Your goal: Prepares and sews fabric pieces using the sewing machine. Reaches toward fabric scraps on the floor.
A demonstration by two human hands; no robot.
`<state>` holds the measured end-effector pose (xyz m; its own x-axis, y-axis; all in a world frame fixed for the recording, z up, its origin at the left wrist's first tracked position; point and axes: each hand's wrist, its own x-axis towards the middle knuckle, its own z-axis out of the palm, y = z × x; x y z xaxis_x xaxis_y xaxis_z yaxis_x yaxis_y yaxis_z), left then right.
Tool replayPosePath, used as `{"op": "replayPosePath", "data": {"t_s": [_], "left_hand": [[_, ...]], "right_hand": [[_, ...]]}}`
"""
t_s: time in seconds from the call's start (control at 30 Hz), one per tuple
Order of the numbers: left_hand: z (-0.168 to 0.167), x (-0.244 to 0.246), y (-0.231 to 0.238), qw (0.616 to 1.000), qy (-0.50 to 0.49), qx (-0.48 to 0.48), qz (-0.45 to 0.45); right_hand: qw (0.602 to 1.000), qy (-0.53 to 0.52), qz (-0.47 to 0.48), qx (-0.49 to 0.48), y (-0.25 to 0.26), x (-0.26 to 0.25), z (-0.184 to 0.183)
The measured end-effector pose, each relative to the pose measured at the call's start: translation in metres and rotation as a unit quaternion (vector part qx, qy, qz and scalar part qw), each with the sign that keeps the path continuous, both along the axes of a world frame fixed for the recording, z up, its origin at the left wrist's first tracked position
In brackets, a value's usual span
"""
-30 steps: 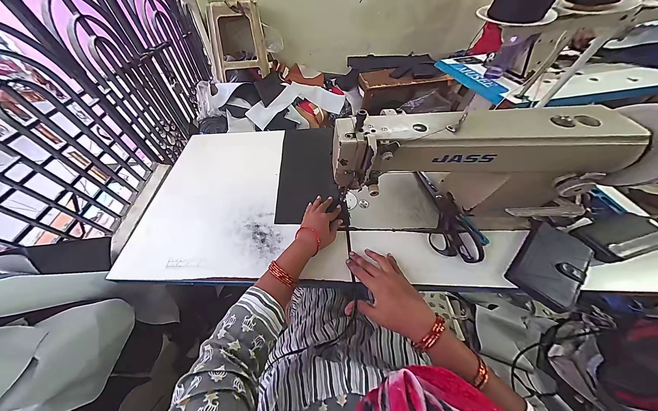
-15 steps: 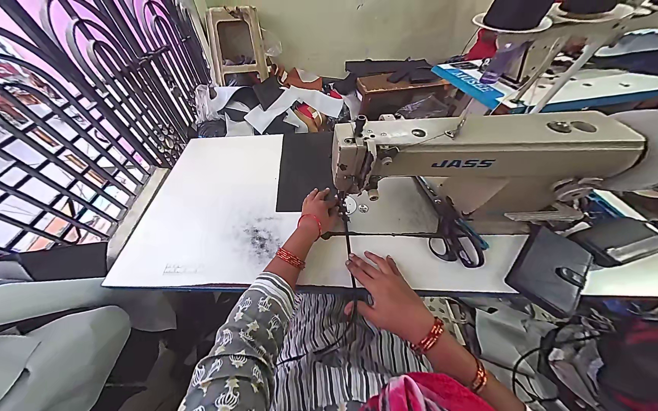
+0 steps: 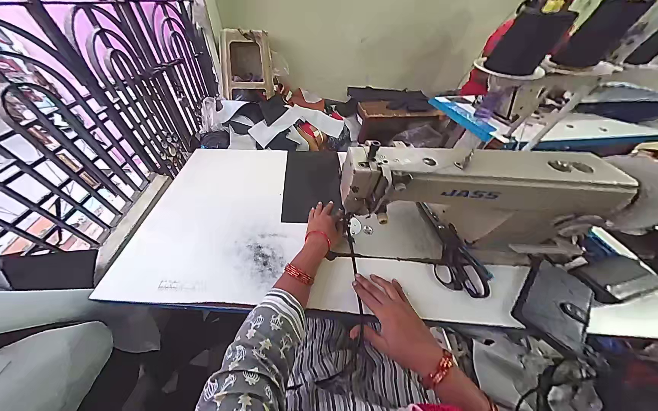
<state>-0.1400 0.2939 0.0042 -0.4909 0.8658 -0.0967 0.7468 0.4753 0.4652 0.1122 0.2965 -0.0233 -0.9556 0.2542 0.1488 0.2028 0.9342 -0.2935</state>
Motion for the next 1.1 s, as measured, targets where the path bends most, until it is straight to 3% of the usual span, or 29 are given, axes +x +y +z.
{"op": "replayPosePath", "data": {"t_s": [0.13, 0.27, 0.67, 0.9, 1.1], "left_hand": [[0.003, -0.003, -0.003, 0.999, -0.033, 0.016, -0.012], [0.003, -0.01, -0.006, 0.993, -0.087, 0.081, -0.015], [0.017, -0.017, -0.003, 0.995, -0.081, 0.063, -0.012], [0.008, -0.038, -0.014, 0.975, -0.043, 0.218, 0.023], [-0.021, -0.052, -0.018, 0.919, -0.003, 0.39, 0.061]], "right_hand": [[0.99, 0.097, 0.008, 0.103, 0.008, 0.002, -0.03], [0.973, 0.119, -0.012, 0.198, 0.006, 0.0, -0.039], [0.938, 0.182, -0.048, 0.289, 0.004, -0.005, -0.052], [0.932, 0.22, -0.058, 0.281, 0.0, -0.008, -0.057], [0.942, 0.21, -0.041, 0.259, -0.001, -0.007, -0.054]]}}
